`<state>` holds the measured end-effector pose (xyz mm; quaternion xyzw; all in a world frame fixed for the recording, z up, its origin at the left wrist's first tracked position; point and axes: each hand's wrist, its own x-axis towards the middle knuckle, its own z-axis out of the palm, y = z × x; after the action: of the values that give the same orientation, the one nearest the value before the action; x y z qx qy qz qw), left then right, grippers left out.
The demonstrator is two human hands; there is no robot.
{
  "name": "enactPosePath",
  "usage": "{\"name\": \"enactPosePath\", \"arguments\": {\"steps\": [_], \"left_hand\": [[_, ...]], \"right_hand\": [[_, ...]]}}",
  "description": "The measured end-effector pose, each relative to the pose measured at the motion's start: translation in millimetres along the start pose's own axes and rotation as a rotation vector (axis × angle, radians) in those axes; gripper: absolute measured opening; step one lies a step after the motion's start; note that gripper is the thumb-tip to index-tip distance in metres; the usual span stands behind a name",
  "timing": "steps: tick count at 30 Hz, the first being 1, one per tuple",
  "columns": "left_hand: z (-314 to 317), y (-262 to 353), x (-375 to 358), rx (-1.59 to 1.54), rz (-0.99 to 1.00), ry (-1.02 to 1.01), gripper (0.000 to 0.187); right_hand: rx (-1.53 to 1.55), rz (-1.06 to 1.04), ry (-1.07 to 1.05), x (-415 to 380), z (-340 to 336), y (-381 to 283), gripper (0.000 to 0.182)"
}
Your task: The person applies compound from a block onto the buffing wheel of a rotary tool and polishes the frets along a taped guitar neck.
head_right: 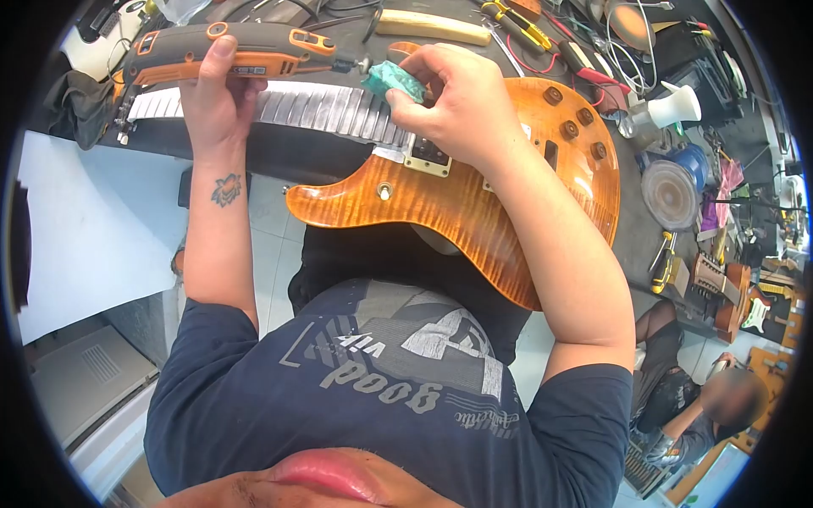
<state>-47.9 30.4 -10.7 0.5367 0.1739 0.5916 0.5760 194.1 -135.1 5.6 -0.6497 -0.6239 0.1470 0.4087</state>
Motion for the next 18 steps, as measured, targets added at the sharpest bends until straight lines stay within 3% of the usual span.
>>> {"name": "enactPosePath", "arguments": {"steps": [18], "left_hand": [[1.8, 1.8, 0.4, -0.056, -0.003, 0.034, 0.034]], "right_hand": [[-0.001, 0.003, 0.035, 1.5, -1.3, 0.2, 0.032]]}}
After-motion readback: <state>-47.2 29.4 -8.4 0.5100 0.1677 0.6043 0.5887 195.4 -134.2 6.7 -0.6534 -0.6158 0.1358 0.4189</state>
